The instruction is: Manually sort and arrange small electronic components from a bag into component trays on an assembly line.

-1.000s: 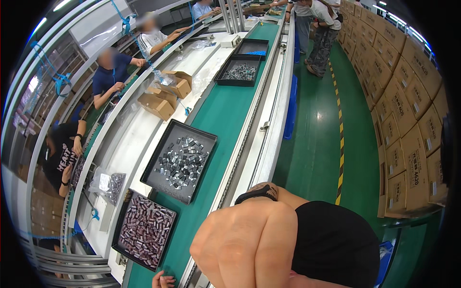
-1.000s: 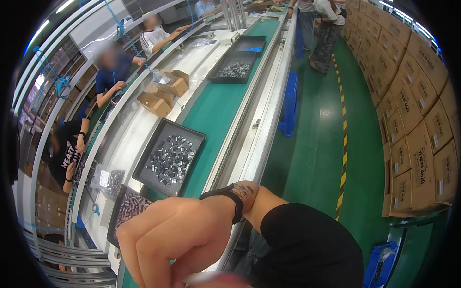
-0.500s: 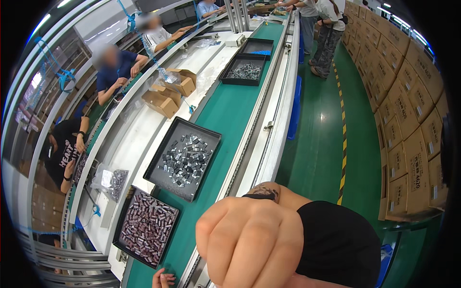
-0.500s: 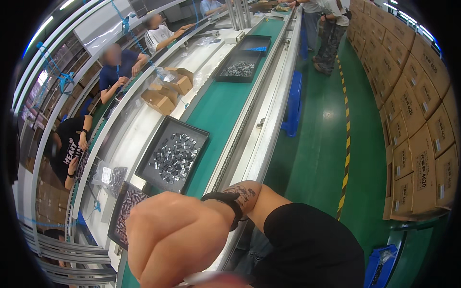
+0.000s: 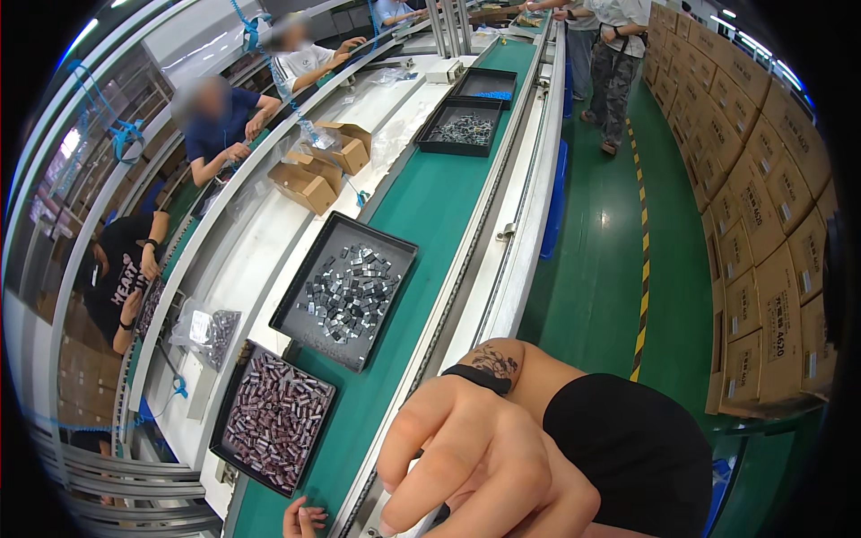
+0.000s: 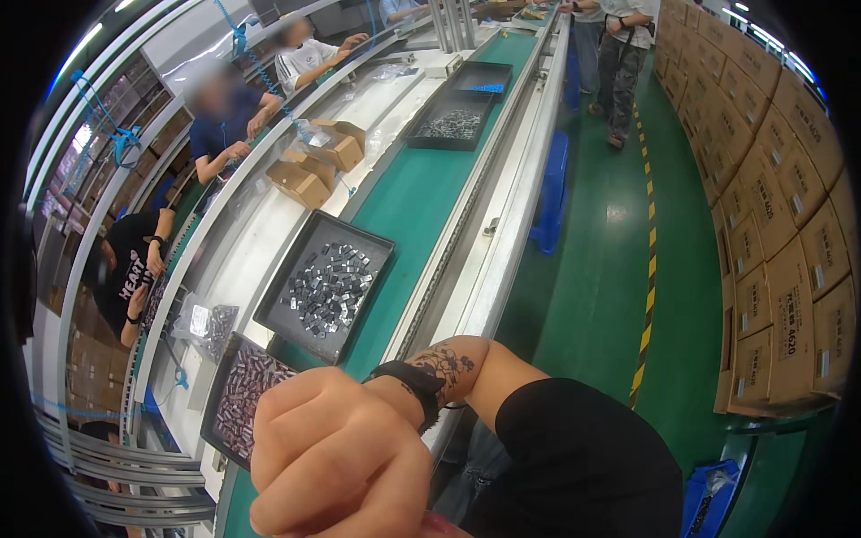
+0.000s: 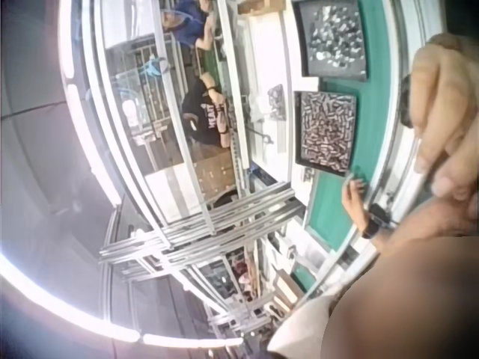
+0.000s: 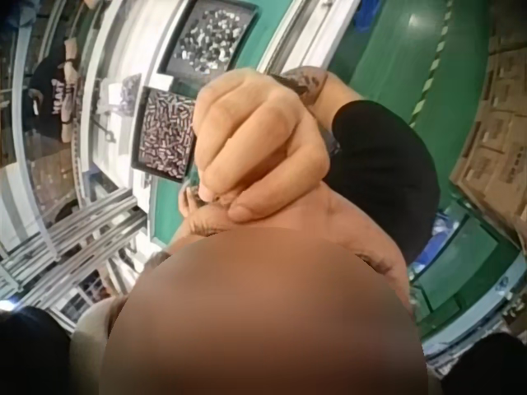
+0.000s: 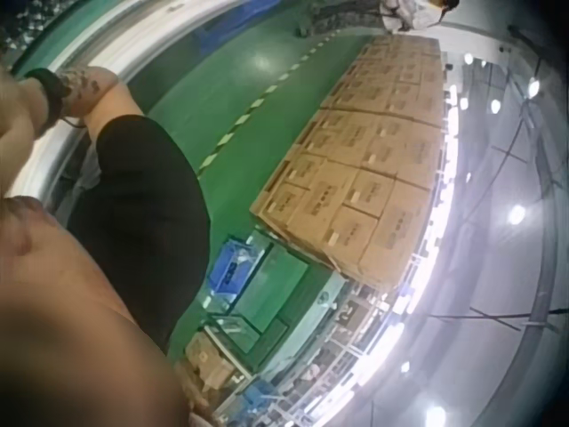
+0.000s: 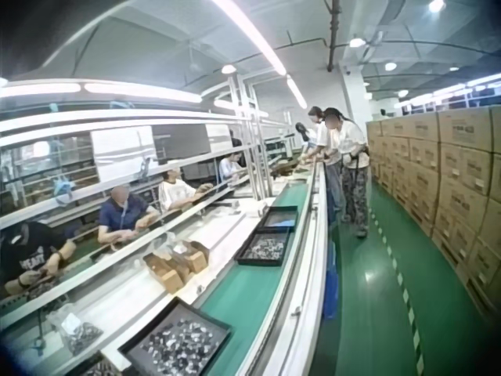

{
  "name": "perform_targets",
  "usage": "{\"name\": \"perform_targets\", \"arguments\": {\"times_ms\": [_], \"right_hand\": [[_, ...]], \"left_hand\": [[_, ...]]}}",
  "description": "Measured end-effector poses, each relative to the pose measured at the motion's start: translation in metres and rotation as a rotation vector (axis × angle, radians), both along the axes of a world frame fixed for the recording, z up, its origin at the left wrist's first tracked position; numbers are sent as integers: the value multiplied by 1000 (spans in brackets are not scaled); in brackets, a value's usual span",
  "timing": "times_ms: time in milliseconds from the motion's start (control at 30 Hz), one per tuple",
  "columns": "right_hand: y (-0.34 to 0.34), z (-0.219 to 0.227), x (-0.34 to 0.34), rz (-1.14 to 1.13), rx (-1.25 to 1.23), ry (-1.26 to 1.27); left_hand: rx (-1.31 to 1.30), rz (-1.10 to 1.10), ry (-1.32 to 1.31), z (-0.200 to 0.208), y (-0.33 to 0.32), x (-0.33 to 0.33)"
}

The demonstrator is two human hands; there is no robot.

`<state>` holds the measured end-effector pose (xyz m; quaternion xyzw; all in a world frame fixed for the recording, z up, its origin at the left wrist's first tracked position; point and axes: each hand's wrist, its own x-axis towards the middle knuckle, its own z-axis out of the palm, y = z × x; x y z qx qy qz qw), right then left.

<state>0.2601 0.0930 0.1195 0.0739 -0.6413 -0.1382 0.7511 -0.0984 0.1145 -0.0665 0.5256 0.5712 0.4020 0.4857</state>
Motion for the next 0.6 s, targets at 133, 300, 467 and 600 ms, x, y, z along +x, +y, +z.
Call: {"name": "perform_targets", "arguments": {"times_ms": [133,300,467,600], "right_hand": [[3,-2,-5,-33,37,55],[2,-6,-54,48,-46,606],[-3,-4,-3,171,-75,9],[2,-9,-2,79,50,29]], "left_hand": [[-63,-97,162,26,-1,9],[-56,-99,173,15,2,1],[-28,-103,100,-1,6,-7],[-1,-120,99,3,5,-4]]}}
